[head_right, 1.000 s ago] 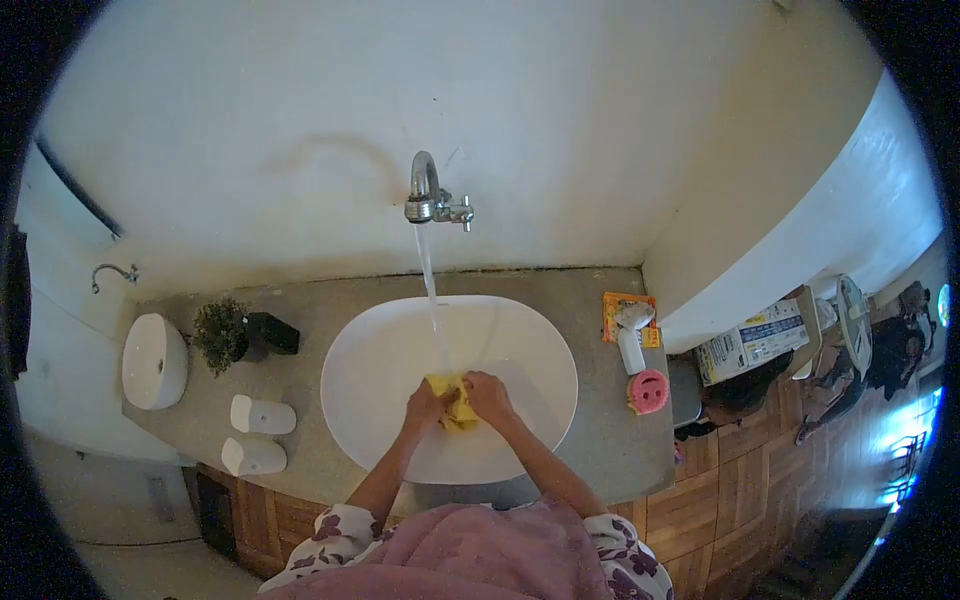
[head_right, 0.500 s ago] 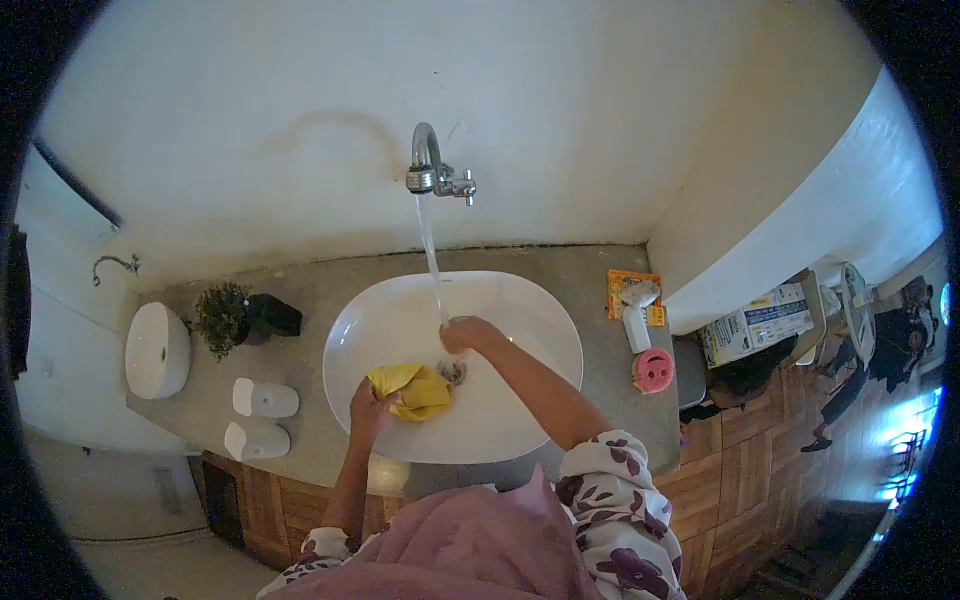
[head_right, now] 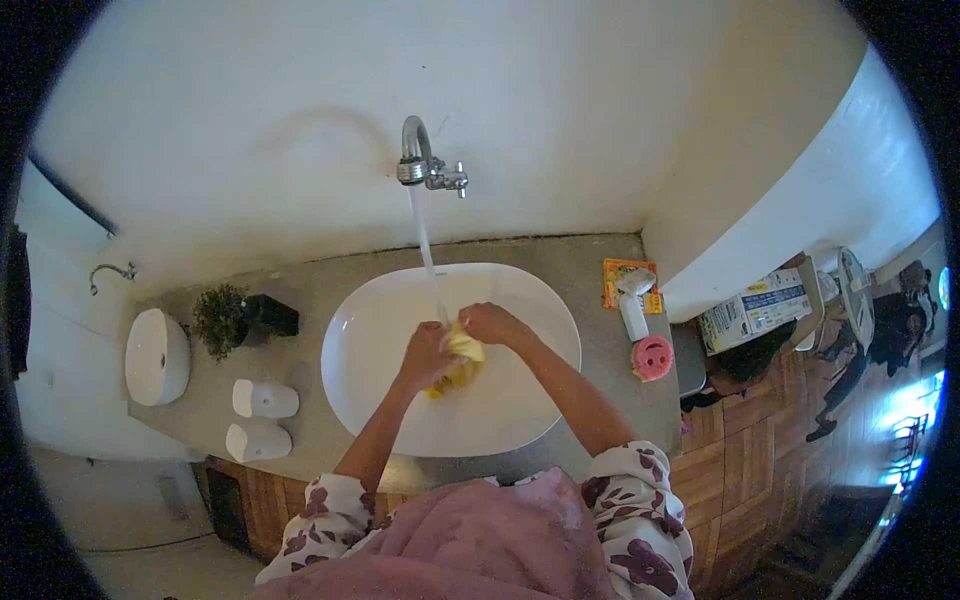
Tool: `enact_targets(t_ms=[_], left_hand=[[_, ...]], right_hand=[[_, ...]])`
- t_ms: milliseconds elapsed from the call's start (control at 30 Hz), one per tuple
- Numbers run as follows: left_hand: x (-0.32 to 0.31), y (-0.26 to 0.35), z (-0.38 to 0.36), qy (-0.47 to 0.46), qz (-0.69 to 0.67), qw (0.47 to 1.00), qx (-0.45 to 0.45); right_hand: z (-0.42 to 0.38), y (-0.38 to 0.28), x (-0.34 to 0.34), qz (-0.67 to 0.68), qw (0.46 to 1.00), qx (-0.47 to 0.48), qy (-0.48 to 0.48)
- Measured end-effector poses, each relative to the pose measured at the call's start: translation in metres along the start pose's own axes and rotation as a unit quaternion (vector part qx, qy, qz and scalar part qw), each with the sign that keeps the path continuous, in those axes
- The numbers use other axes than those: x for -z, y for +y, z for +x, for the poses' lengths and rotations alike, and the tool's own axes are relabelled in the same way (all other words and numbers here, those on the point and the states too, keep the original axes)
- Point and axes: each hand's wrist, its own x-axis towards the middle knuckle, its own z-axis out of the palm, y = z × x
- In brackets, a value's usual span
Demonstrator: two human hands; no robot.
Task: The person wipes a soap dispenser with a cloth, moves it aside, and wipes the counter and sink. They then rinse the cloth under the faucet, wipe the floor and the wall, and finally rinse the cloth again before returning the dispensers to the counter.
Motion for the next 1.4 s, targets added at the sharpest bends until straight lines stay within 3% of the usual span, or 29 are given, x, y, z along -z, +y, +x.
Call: enact_targets(t_ms=[33,133,167,233,267,333,367,433,500,567,700,767,800,867,900,967,1000,1067,1100,1167,1233,1300,1400], left_hand=[[-0.006,0.008,0.008,-0.068,-0.043,0.996,0.033],[-0.028,0.023,0.027,-0.120,-0.088,0.988,0.045],[-0.039,0.024,0.028,-0.121,-0.087,0.988,0.044],[-0.054,0.029,0.025,-0.012,-0.085,0.996,-0.008],[-0.059,0.029,0.023,-0.042,-0.112,0.992,0.030],[-0.068,0.020,0.016,-0.037,-0.131,0.990,0.045],[-0.072,0.015,0.009,-0.029,-0.149,0.987,0.060],[-0.068,0.008,-0.009,-0.054,-0.182,0.978,0.082],[-0.061,-0.001,-0.030,-0.078,-0.214,0.968,0.106],[-0.053,-0.013,-0.053,-0.129,-0.231,0.952,0.156],[-0.045,-0.062,-0.088,-0.138,-0.313,0.936,0.090],[-0.020,-0.056,-0.101,-0.053,-0.410,0.895,0.168],[-0.010,-0.058,-0.103,-0.051,-0.409,0.895,0.170],[0.009,-0.067,-0.102,0.063,-0.341,0.904,0.249],[0.013,-0.079,-0.104,0.065,-0.340,0.904,0.250],[0.008,-0.109,-0.107,0.126,-0.355,0.882,0.282],[0.010,-0.107,-0.107,0.163,-0.388,0.869,0.260],[0.012,-0.103,-0.107,0.171,-0.383,0.870,0.258],[0.014,-0.097,-0.107,0.175,-0.379,0.872,0.254],[0.002,-0.105,-0.107,0.163,-0.370,0.880,0.250],[-0.005,-0.100,-0.101,0.150,-0.364,0.887,0.242],[-0.008,-0.088,-0.096,0.111,-0.348,0.883,0.295],[-0.024,-0.097,-0.095,0.069,-0.304,0.912,0.269]], right_hand=[[-0.006,0.009,-0.001,-0.011,0.999,-0.001,0.034],[-0.027,0.039,0.000,0.041,0.997,-0.064,0.028],[-0.035,0.048,0.000,0.042,0.997,-0.064,0.030],[-0.049,0.061,-0.004,0.217,0.972,-0.082,0.023],[-0.054,0.064,-0.009,0.218,0.972,-0.083,0.024],[-0.063,0.066,-0.020,0.405,0.914,-0.015,0.004],[-0.066,0.065,-0.028,0.406,0.914,-0.015,0.002],[-0.068,0.047,-0.044,0.248,0.968,0.002,0.032],[-0.070,0.021,-0.058,0.208,0.977,-0.009,0.045],[-0.069,-0.008,-0.068,0.028,0.998,-0.044,0.019],[-0.046,-0.021,-0.103,0.133,0.990,-0.016,0.034],[-0.023,-0.025,-0.120,0.142,0.973,0.004,0.182],[-0.012,-0.035,-0.120,0.143,0.973,0.006,0.180],[0.014,-0.056,-0.110,0.195,0.946,-0.113,0.234],[0.029,-0.062,-0.113,0.196,0.946,-0.110,0.233],[0.055,-0.068,-0.123,0.073,0.960,-0.067,0.262],[0.057,-0.071,-0.126,0.074,0.961,-0.064,0.260],[0.054,-0.079,-0.135,-0.092,0.961,-0.001,0.263],[0.051,-0.077,-0.144,-0.091,0.961,-0.001,0.260],[0.042,-0.064,-0.165,-0.168,0.962,0.094,0.195],[0.021,-0.063,-0.169,-0.156,0.969,0.107,0.159],[0.001,-0.060,-0.167,-0.141,0.975,0.120,0.124],[-0.028,-0.052,-0.153,-0.127,0.979,0.149,0.058]])
